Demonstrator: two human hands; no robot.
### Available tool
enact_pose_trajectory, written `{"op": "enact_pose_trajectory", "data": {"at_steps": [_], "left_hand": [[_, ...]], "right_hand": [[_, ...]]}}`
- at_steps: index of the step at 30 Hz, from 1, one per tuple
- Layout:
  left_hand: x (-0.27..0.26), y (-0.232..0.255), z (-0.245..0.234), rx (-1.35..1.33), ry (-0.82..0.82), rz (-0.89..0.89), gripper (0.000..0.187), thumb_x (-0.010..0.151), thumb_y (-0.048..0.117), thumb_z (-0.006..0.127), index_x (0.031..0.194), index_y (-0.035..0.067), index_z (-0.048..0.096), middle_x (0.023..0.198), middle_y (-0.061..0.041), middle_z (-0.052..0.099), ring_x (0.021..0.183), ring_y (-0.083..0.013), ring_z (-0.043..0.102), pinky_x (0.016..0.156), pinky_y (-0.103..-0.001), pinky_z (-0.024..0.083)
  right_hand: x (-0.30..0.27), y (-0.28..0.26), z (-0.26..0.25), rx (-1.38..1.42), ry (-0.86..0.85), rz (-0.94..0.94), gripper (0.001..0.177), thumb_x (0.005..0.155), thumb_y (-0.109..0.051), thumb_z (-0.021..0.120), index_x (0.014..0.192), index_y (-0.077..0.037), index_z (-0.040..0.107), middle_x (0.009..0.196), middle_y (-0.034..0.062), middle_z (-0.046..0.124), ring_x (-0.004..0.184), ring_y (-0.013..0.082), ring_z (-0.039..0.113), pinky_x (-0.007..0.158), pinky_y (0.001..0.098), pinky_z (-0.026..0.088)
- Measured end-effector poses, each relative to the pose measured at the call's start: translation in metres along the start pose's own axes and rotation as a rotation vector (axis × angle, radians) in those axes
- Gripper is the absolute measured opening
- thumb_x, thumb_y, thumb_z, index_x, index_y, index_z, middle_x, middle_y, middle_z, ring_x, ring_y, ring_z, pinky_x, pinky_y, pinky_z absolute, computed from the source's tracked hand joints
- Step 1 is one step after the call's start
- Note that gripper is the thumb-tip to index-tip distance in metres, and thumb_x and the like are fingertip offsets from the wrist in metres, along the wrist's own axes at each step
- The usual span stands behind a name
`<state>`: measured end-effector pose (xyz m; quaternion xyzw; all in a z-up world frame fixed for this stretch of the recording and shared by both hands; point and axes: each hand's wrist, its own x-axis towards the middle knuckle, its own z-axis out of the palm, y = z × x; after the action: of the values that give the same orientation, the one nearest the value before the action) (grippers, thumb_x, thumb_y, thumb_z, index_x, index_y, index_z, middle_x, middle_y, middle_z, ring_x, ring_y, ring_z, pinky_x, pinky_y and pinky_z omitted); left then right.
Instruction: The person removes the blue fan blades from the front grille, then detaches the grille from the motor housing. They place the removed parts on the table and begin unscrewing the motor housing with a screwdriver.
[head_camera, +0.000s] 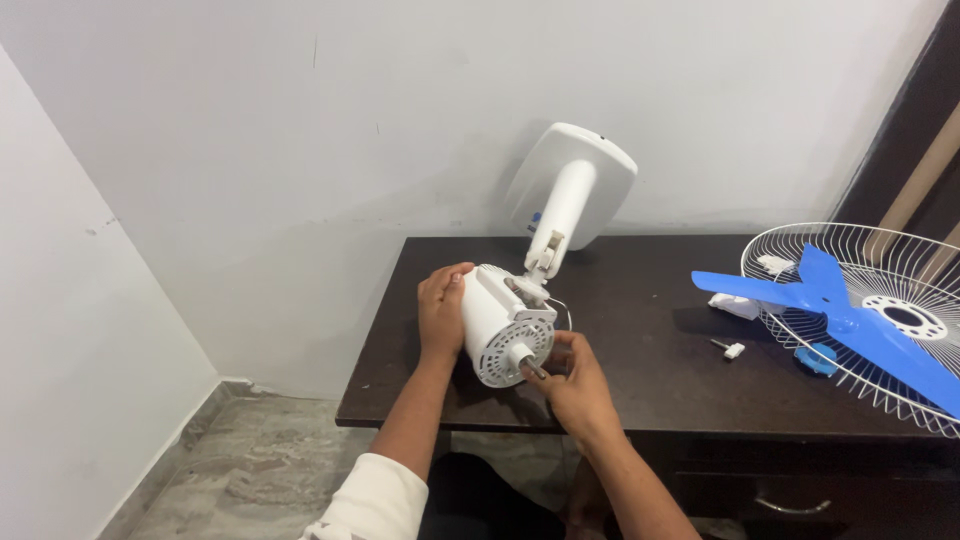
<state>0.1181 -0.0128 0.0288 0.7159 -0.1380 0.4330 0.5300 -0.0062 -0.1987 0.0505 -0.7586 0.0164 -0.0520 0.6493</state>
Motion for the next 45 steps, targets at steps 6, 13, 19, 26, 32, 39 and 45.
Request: {"op": "enact_pose_trajectory", "data": {"at_steps": [6, 13, 19, 26, 32, 39, 45], "left_hand": [[0.005, 0.026, 0.001, 0.021, -0.128, 0.084, 0.033, 0.104, 0.02, 0.046, 0.121, 0.003, 0.069, 0.124, -0.013, 0.072, 0.117, -0.0321, 0.067, 0.101, -0.044, 0.052], [0.048, 0.091, -0.002, 0.481, -0.508, -0.393, 0.083, 0.095, 0.072, 0.043, 0.14, 0.002, 0.049, 0.141, -0.024, 0.054, 0.128, -0.0429, 0.057, 0.106, -0.05, 0.049], [0.042, 0.126, 0.02, 0.701, -0.728, -0.586, 0.111, 0.072, 0.095, 0.044, 0.147, 0.014, 0.056, 0.158, -0.026, 0.033, 0.145, -0.0557, 0.03, 0.108, -0.075, 0.033], [0.048, 0.081, 0.022, 0.551, -0.812, -0.389, 0.11, 0.068, 0.099, 0.035, 0.146, 0.024, 0.06, 0.149, -0.026, 0.045, 0.14, -0.052, 0.038, 0.115, -0.065, 0.032], [0.026, 0.057, 0.001, -0.106, -0.497, -0.373, 0.077, 0.085, 0.074, 0.055, 0.129, 0.014, 0.073, 0.144, -0.016, 0.051, 0.136, -0.0313, 0.053, 0.108, -0.045, 0.046], [0.029, 0.043, 0.014, -0.326, -0.417, -0.538, 0.042, 0.087, 0.024, 0.073, 0.127, 0.01, 0.072, 0.144, -0.011, 0.052, 0.122, -0.0269, 0.065, 0.098, -0.037, 0.057], [0.03, 0.041, 0.02, -0.24, -0.364, -0.48, 0.038, 0.086, 0.013, 0.075, 0.123, 0.007, 0.075, 0.137, -0.012, 0.061, 0.116, -0.0244, 0.067, 0.093, -0.034, 0.056]], "right_hand": [[0.006, 0.011, -0.008, -0.09, 0.053, -0.117, 0.058, 0.084, -0.008, 0.073, 0.137, -0.01, 0.049, 0.12, 0.0151, 0.07, 0.104, 0.0176, 0.071, 0.087, 0.0331, 0.057], [0.001, 0.016, -0.008, -0.034, 0.018, -0.169, 0.063, 0.081, -0.003, 0.074, 0.138, -0.011, 0.048, 0.116, 0.0089, 0.064, 0.074, 0.0101, 0.059, 0.065, 0.0267, 0.054], [-0.007, 0.019, -0.008, 0.007, 0.015, -0.204, 0.063, 0.076, -0.003, 0.08, 0.134, -0.009, 0.057, 0.111, 0.0054, 0.06, 0.061, 0.0064, 0.046, 0.056, 0.0256, 0.046], [-0.008, 0.022, -0.002, -0.184, 0.129, -0.487, 0.066, 0.078, -0.015, 0.084, 0.137, -0.009, 0.056, 0.119, 0.0052, 0.061, 0.096, 0.0116, 0.061, 0.079, 0.0288, 0.054], [-0.018, 0.013, 0.008, -0.327, 0.167, -0.341, 0.07, 0.078, -0.024, 0.078, 0.146, -0.023, 0.058, 0.122, 0.0049, 0.059, 0.078, 0.0196, 0.058, 0.071, 0.033, 0.054], [-0.012, 0.011, 0.005, -0.262, 0.193, -0.11, 0.056, 0.074, -0.025, 0.086, 0.122, -0.007, 0.063, 0.117, 0.0063, 0.073, 0.082, 0.0311, 0.062, 0.074, 0.0414, 0.053], [0.002, 0.018, -0.003, -0.168, 0.154, -0.271, 0.053, 0.07, -0.023, 0.089, 0.112, -0.005, 0.061, 0.11, 0.007, 0.072, 0.096, 0.0181, 0.073, 0.095, 0.037, 0.056]]}}
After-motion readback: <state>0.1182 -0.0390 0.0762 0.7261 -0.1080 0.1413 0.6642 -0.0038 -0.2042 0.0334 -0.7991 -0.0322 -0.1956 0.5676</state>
